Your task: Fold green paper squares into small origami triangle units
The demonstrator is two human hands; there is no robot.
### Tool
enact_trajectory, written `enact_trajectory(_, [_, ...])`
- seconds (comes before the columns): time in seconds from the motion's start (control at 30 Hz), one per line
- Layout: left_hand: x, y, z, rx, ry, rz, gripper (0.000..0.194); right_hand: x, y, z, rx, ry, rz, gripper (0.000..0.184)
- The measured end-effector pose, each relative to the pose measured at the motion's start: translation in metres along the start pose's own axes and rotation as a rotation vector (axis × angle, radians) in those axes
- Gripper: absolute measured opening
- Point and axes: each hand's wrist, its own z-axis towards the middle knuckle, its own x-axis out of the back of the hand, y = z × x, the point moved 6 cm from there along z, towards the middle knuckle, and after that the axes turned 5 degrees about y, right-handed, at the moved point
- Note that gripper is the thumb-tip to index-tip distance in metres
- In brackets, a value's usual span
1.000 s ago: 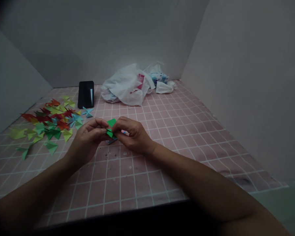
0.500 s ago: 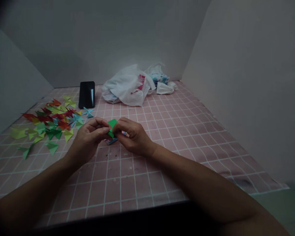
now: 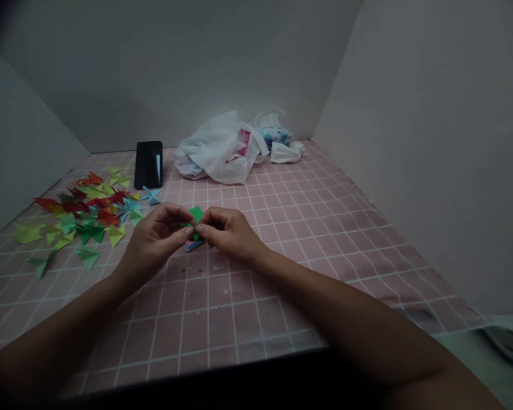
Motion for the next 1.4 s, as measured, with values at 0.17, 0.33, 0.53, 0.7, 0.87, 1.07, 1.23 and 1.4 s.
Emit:
enact_trajectory(0.17, [0.001, -0.009, -0.001, 0.065, 0.017, -0.090, 0.029, 0.000, -0.001, 0.001, 0.001, 0.021, 0.005, 0.018])
enact_trajectory(0.33, [0.002, -0.020, -0.002, 0.180, 0.126, -0.246, 0.038, 0.001, 0.000, -0.001, 0.045, 0.098, -0.031, 0.017])
enact_trajectory(0.53, [-0.005, -0.033, -0.007, 0.391, 0.133, -0.385, 0.033, 0.002, 0.002, -0.002, 0.048, 0.164, -0.092, 0.017])
enact_trajectory(0.7, [-0.005, -0.031, -0.008, 0.400, 0.114, -0.356, 0.029, 0.002, 0.005, -0.001, 0.017, 0.144, -0.069, 0.016])
enact_trajectory(0.87, [-0.003, -0.030, -0.008, 0.364, 0.113, -0.301, 0.025, -0.004, 0.012, -0.002, -0.071, 0.065, 0.159, 0.020])
enact_trajectory(1.07, [-0.006, -0.031, -0.007, 0.403, 0.090, -0.357, 0.028, -0.004, 0.017, 0.000, -0.095, 0.063, 0.228, 0.022])
enact_trajectory(1.23, [-0.005, -0.031, -0.007, 0.405, 0.090, -0.338, 0.026, -0.003, 0.016, 0.000, -0.085, 0.064, 0.217, 0.022])
enact_trajectory(1.4, [-0.004, -0.030, -0.008, 0.393, 0.103, -0.308, 0.025, -0.003, 0.016, 0.001, -0.070, 0.069, 0.185, 0.021])
